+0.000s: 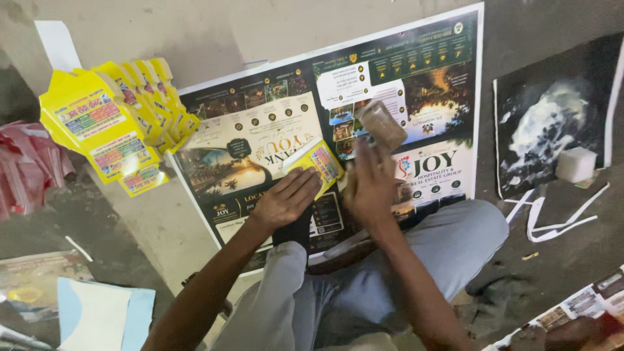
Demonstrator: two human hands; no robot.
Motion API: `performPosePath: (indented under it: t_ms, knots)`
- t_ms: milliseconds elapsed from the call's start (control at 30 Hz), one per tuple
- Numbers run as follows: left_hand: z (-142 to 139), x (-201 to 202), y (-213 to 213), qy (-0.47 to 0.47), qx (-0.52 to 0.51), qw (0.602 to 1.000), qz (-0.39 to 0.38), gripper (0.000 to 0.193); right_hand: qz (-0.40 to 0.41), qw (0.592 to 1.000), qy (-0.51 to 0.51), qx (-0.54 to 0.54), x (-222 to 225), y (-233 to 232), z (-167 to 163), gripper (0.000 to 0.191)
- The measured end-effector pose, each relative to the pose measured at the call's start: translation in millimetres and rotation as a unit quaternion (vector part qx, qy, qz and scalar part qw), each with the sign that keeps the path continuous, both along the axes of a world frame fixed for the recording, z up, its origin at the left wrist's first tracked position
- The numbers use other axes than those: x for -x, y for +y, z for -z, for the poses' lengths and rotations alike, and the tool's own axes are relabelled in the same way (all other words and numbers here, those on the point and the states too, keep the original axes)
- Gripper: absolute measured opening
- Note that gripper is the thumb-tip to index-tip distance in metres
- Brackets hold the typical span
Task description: The person sits on the floor and repeatedly folds yellow printed pamphlets by hand. They align the edges, crease the folds, and stack the finished items into a growing pile on the floor.
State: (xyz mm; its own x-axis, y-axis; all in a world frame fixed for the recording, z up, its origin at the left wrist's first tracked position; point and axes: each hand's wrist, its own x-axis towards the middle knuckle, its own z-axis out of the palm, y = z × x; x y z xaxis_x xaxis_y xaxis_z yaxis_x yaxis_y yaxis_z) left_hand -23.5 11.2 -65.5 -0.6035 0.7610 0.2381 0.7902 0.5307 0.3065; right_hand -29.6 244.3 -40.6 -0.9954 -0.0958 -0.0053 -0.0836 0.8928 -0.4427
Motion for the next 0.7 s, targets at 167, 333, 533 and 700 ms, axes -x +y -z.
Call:
performPosePath:
  t_ms: [167,333,533,700]
  knots:
    - [2,-3,-2,-0.009,-0.005,1.000,0.001,0.044,-0.015,0.994,-0.023,0.104,-42,-34,19,0.040]
    - [6,-6,-1,0.007,-0.015,1.000,-0.007,0.044,-0.066,0.994,-0.019,0.085,-32,-33,10,0.047]
    - [4,-2,-1,0.012,-0.029,1.000,0.001,0.043,0.009,0.956,-0.096,0.276,-7,-4,-5,0.019]
    - [-2,3,1,0.020,-0.015,1.000,0.004,0.040,0.125,0.756,0.048,0.641,24,-12,-13,0.030]
